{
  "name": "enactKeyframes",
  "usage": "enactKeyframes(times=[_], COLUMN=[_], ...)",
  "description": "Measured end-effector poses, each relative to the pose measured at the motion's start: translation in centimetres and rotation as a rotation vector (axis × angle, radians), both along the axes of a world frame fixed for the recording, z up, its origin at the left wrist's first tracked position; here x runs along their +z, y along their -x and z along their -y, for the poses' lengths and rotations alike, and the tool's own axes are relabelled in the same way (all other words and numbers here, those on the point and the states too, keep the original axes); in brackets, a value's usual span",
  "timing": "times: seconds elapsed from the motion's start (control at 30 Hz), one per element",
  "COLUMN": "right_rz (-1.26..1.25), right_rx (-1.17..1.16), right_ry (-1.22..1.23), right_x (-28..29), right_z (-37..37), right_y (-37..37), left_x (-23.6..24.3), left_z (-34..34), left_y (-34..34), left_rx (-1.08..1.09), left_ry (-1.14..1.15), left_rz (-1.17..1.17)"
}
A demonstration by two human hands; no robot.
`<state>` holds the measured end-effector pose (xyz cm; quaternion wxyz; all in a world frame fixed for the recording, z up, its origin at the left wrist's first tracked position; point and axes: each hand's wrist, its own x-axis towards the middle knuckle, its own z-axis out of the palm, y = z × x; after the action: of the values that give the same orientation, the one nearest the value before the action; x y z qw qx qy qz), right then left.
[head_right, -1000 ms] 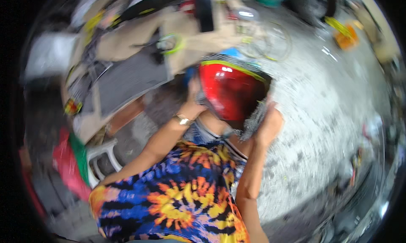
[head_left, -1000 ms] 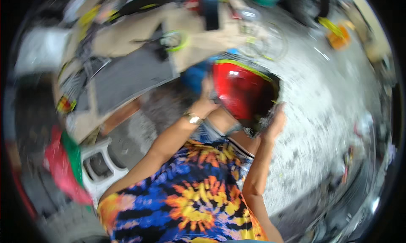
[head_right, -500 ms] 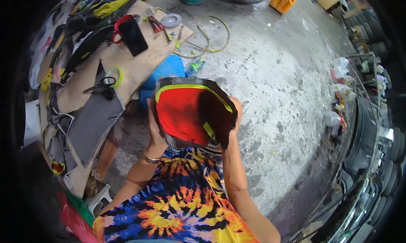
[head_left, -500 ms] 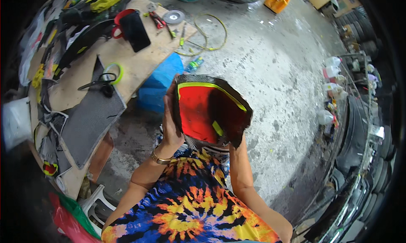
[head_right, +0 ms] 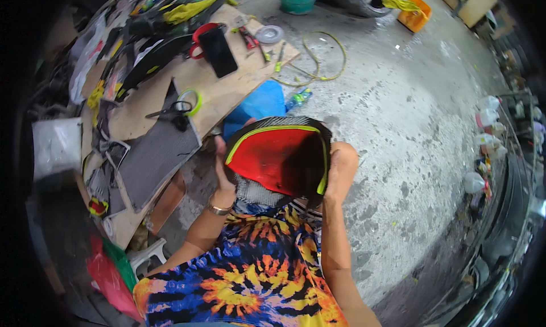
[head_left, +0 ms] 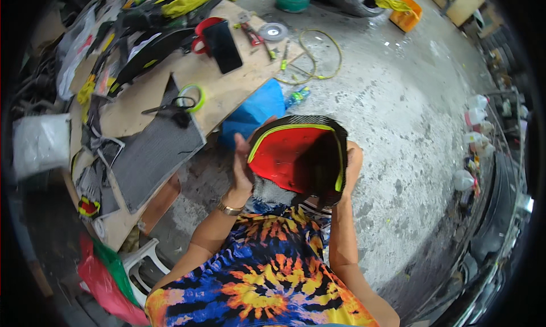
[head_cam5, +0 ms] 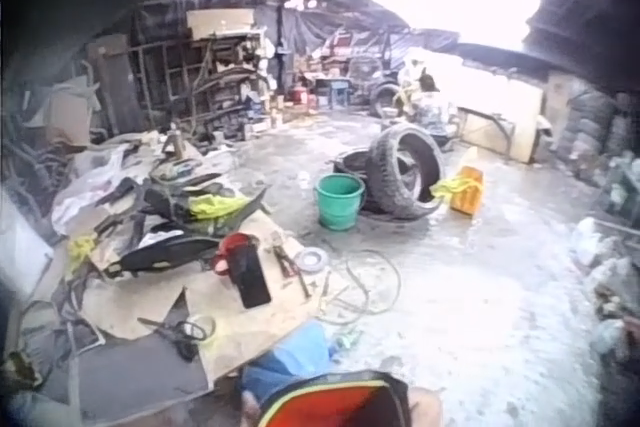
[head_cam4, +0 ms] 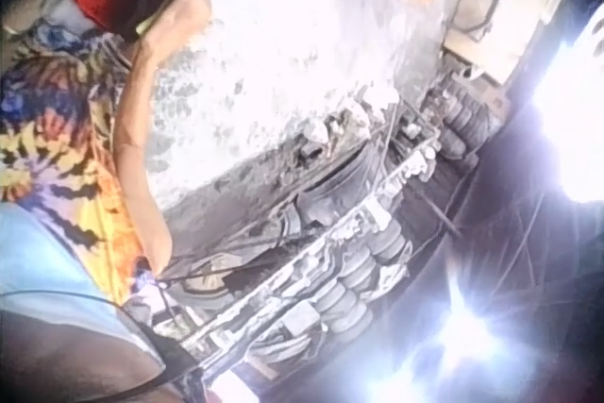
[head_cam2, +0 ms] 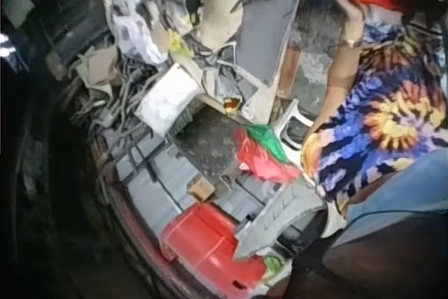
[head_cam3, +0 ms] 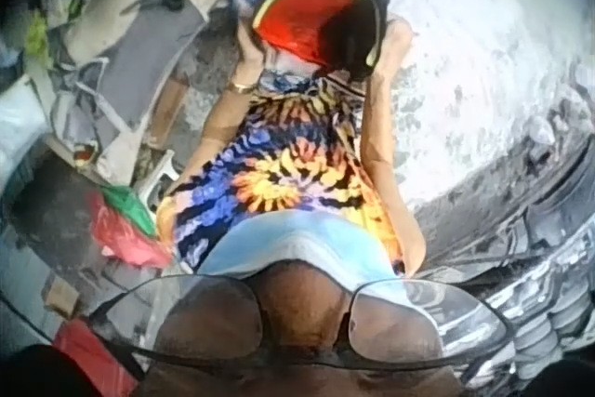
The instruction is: Trim and apply carbon fiber wrap material to a motorcycle tail light lens.
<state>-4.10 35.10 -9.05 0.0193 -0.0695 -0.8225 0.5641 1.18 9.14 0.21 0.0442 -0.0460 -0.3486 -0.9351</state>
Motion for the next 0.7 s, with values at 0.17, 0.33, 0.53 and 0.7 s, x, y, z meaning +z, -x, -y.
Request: enactKeyframes(times=[0.17, 0.33, 0.53, 0.7], right_rz=[-0.1, -0.209, -0.18, -0.121], right_rx=[-0.002, -0.013, 0.109, 0.209], right_ry=[0.071, 0.021, 0.069, 0.331], right_x=[2.4, 4.4, 7.6, 13.0], right_z=[0.3, 1.1, 3.1, 7.6], right_y=[-0.8, -1.3, 0.1, -0.5], left_x=[2.1, 3.1, 1.8, 1.0], left_z=[0.2, -0.1, 0.8, -1.2], left_y=[-1.0, -0.5, 5.0, 3.3], left_rx=[0.077, 0.04, -0.428, -0.14], left_ry=[0.262, 0.143, -0.546, -0.334], left_rz=[0.044, 0.111, -0.187, 0.125])
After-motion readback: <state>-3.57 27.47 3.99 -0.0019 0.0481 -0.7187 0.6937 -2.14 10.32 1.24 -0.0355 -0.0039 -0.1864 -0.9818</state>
